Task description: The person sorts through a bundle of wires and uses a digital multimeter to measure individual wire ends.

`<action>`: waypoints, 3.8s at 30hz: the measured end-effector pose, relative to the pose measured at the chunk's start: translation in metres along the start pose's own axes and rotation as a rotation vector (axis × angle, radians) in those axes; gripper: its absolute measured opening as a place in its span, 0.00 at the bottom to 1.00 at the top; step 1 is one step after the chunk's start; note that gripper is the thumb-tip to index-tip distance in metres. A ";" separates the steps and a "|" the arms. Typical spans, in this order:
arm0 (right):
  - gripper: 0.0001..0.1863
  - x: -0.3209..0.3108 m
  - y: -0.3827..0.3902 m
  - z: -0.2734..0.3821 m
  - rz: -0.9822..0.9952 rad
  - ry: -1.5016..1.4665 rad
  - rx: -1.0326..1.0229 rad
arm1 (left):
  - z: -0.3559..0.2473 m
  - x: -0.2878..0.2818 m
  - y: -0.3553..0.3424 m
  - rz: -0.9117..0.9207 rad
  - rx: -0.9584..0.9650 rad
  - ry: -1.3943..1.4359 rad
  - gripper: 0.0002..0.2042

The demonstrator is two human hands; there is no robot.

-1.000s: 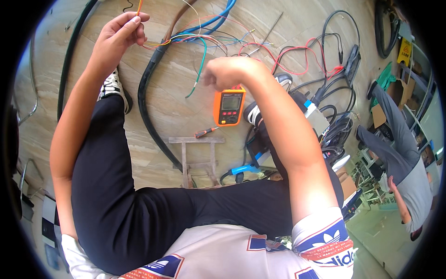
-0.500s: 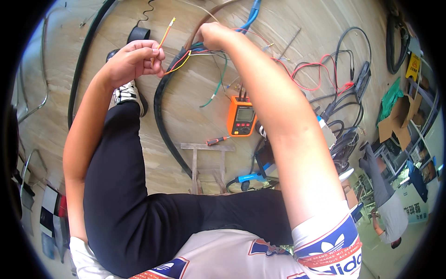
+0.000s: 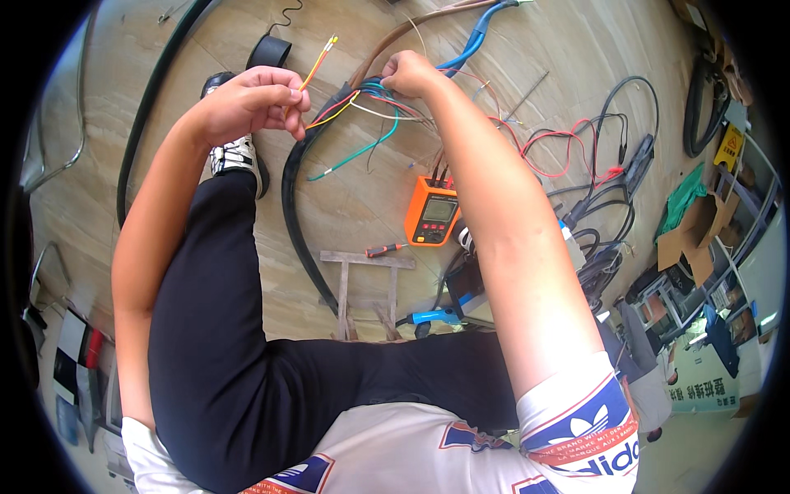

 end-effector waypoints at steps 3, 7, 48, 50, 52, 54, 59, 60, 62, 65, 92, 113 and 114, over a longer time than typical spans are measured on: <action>0.14 -0.001 -0.004 0.017 0.057 0.192 -0.063 | 0.002 0.003 0.001 0.006 -0.033 -0.013 0.07; 0.15 -0.006 -0.010 0.025 0.142 0.587 -0.052 | 0.000 0.012 -0.002 0.045 -0.034 -0.014 0.06; 0.07 -0.028 0.019 0.075 -0.274 0.963 -0.244 | -0.011 0.032 -0.009 0.141 0.038 -0.014 0.08; 0.05 -0.018 0.025 0.098 -0.311 1.231 -0.509 | -0.011 0.031 -0.009 0.125 0.034 -0.030 0.08; 0.07 -0.044 0.024 0.079 -0.404 0.972 -0.287 | -0.009 0.029 -0.010 0.115 0.037 -0.038 0.08; 0.10 -0.060 0.031 0.050 -0.499 0.595 0.009 | -0.009 0.027 -0.008 0.108 0.054 -0.039 0.08; 0.11 -0.023 0.016 -0.037 -0.419 -0.565 0.308 | -0.011 0.027 -0.008 0.032 0.040 -0.038 0.09; 0.12 -0.045 0.013 -0.016 -0.335 -0.242 0.157 | -0.009 0.026 -0.008 0.025 0.034 -0.045 0.09; 0.13 -0.067 0.010 0.027 -0.155 0.401 -0.144 | -0.007 0.025 -0.007 0.006 0.033 -0.046 0.09; 0.08 -0.040 0.028 0.104 -0.240 1.104 -0.764 | -0.008 0.027 -0.007 -0.001 0.041 -0.046 0.09; 0.05 -0.114 0.034 0.136 -0.347 0.603 -0.681 | -0.026 0.010 -0.006 -0.123 0.212 0.033 0.10; 0.08 -0.062 0.064 0.086 -0.246 -0.974 -0.217 | -0.044 0.011 -0.010 -0.202 0.352 0.178 0.12; 0.09 -0.055 0.062 0.092 -0.246 -0.972 -0.265 | -0.044 0.015 -0.012 -0.190 0.315 0.186 0.12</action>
Point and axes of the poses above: each hand's wrist, its own y-axis away from the middle knuckle, its own x-axis out of the palm, z = x × y, the point moved 10 cm from there along -y, towards the middle knuckle, and after that the axes turned 13 degrees about -x, right-handed, at the moved point
